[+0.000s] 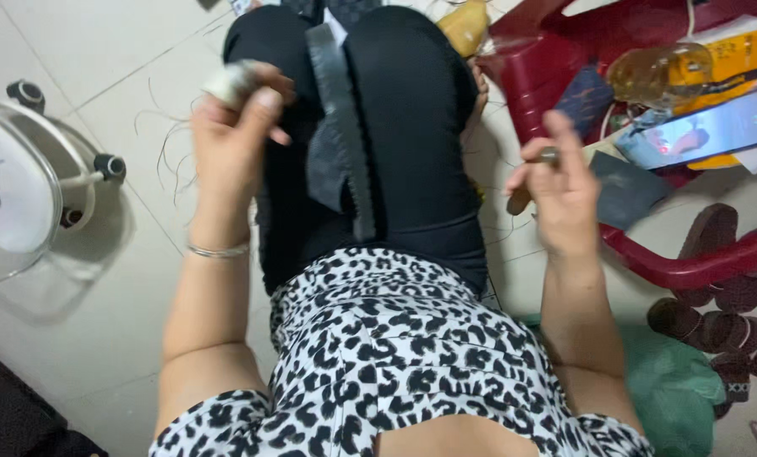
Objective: The person uses a specialized tool and thread to hand-stitch the sole of a shoe, pulling the thread through with their hands.
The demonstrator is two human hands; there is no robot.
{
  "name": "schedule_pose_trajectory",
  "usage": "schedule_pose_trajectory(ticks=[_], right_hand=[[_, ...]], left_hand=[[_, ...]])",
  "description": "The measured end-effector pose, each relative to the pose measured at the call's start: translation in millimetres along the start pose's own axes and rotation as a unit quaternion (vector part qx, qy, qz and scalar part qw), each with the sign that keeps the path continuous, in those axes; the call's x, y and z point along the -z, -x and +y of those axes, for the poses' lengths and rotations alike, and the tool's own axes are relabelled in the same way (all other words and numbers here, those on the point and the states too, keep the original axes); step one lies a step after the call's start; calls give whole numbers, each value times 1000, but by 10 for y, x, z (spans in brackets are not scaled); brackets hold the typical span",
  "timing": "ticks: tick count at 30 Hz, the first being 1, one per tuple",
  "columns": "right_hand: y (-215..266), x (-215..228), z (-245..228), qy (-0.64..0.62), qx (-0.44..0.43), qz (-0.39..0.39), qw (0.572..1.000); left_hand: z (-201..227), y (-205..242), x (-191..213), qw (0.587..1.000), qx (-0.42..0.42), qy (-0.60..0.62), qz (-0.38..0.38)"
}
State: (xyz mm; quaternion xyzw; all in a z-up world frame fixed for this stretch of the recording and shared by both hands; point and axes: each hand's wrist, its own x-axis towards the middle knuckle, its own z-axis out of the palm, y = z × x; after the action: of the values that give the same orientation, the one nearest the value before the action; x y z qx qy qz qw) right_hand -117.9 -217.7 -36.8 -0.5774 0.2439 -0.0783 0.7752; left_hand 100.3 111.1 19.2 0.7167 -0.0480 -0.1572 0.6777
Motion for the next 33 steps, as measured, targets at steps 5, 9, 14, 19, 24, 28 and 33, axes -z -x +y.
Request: schedule_pose_trajectory(ticks=[5, 9, 14, 19, 24, 28, 33], right_hand=[[-91, -852, -194, 240, 169, -184, 938], [-142, -1216, -379, 342, 195, -206, 896], [-285, -1396, -512, 483, 263, -199, 811], [-381, -1584, -723, 554, 268, -224, 756], [-405, -1715, -892, 632, 227, -242, 700], [-415, -1733, -948, 690, 143, -253, 663], [-476, -1650, -983, 741, 139, -276, 596]], left_hand=[[-698, 338, 68, 992, 56, -26, -106], [-618, 307, -110, 984, 97, -15, -146], [-658, 278, -186, 964, 182, 88, -174], [-627, 263, -141, 977, 116, -10, -177], [-636, 271, -153, 979, 58, -53, -186], [-623, 252, -173, 977, -6, -80, -200], [-657, 246, -248, 965, -119, -124, -197]])
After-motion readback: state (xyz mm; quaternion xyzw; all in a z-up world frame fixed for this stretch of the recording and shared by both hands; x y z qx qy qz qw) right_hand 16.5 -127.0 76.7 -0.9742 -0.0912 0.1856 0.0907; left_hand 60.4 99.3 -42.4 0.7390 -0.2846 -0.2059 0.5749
